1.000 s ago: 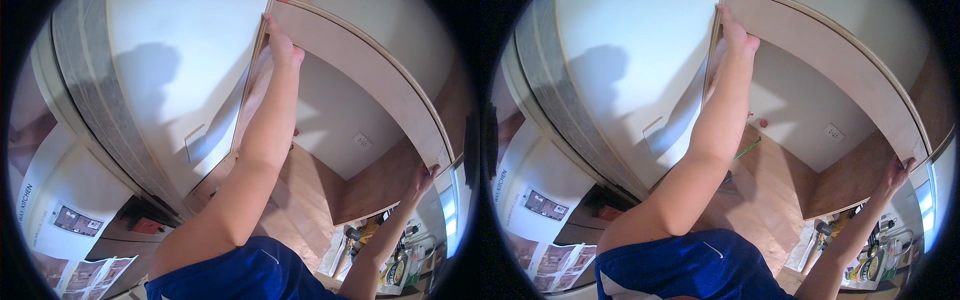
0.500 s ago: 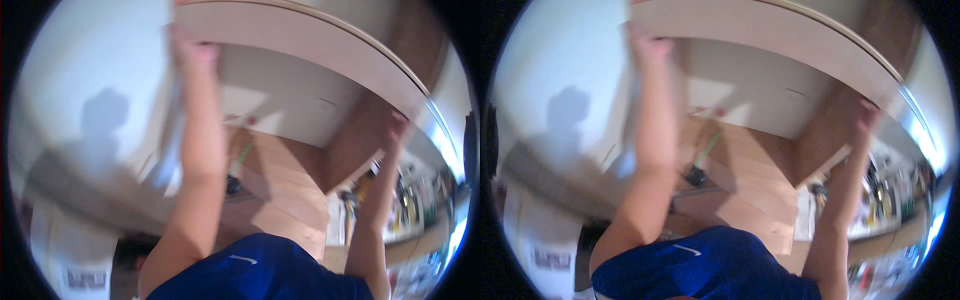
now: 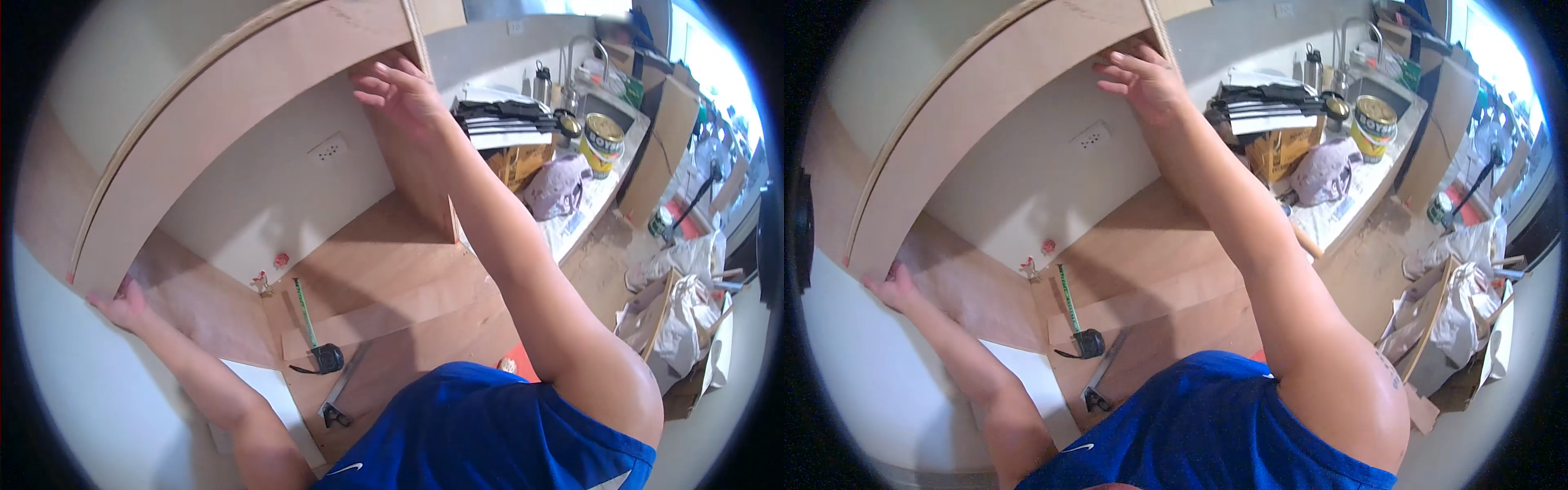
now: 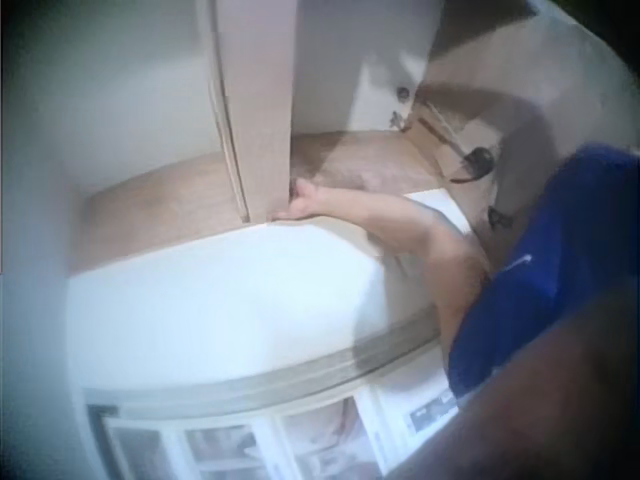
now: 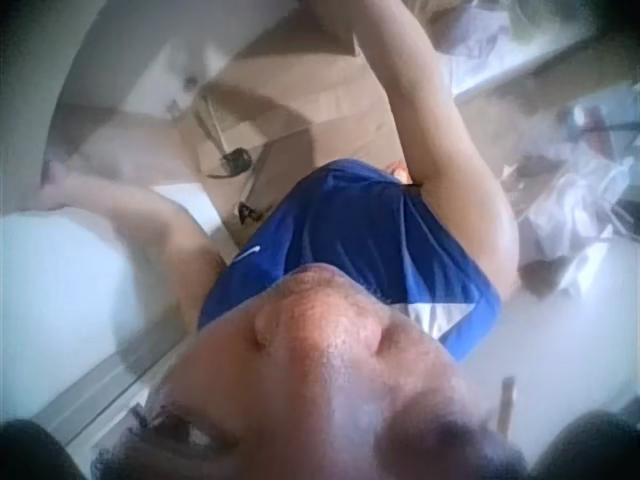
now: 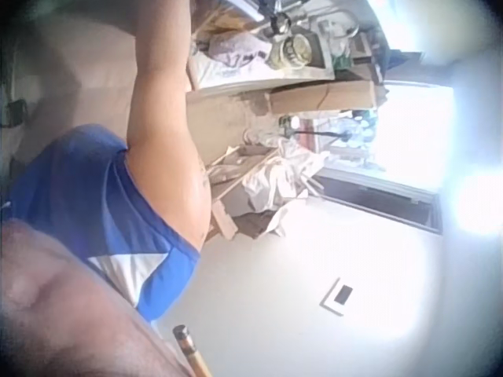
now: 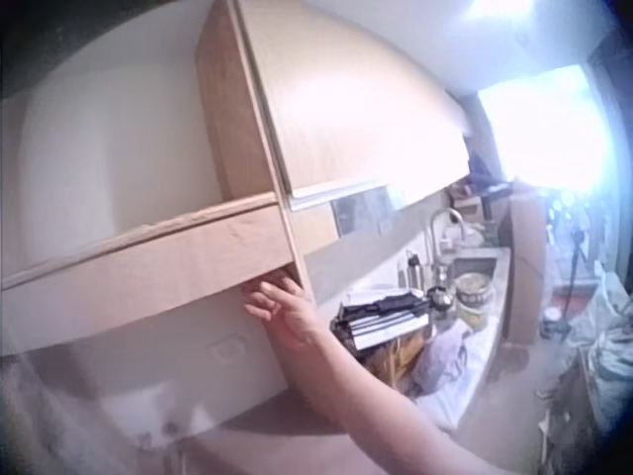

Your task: The person measures a wooden board with a tape measure and marks it with a pencil. They then carry the board to a wall unit and fit it into place as a shelf or panel. The person uses a rubber mallet to tap the board into position and checks the fit with a square tool.

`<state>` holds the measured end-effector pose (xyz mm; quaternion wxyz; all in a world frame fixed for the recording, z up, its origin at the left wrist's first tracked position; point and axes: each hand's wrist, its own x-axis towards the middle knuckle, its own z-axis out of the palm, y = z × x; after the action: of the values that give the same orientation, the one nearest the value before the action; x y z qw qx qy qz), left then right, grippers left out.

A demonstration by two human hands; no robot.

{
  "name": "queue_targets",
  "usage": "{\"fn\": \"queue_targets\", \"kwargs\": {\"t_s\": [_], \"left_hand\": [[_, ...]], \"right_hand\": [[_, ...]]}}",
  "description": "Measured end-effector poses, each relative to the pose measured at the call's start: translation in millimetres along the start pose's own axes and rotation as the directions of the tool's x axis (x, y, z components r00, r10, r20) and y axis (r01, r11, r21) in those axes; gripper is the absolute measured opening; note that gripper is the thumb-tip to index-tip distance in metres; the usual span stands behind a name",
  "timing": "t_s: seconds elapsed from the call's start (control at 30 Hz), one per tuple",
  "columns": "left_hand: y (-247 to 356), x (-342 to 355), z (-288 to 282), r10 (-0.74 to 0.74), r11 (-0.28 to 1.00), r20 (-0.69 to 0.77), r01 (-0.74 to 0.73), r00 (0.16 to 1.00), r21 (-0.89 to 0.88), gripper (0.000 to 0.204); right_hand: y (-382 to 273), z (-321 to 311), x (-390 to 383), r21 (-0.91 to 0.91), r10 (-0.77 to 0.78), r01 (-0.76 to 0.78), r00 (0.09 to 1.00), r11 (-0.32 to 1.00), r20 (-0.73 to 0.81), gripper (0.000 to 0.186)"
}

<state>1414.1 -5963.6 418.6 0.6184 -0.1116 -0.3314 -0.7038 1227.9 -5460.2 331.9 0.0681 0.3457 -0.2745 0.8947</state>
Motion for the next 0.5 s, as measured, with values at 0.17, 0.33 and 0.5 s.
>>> {"fn": "queue_targets", "kwargs": {"t_s": [0.17,0.33,0.5], "left_hand": [[-15,42,-37,-0.108,0.994,0.031,0.108,0.994,-0.013,0.063],[-58,-5,-5,-0.116,0.991,0.040,0.118,0.992,-0.057,0.067],[-83,9,-19,-0.113,0.969,0.236,0.160,0.965,-0.189,0.067]], "right_hand": [[9,7,-9,-0.128,-0.006,0.005,1.000,0.992,-0.004,0.073],[12,-10,-28,-0.320,0.086,-0.083,0.996,0.944,-0.004,0.067],[29,-13,-76,-0.432,0.278,-0.262,0.960,0.863,-0.028,0.063]]}}
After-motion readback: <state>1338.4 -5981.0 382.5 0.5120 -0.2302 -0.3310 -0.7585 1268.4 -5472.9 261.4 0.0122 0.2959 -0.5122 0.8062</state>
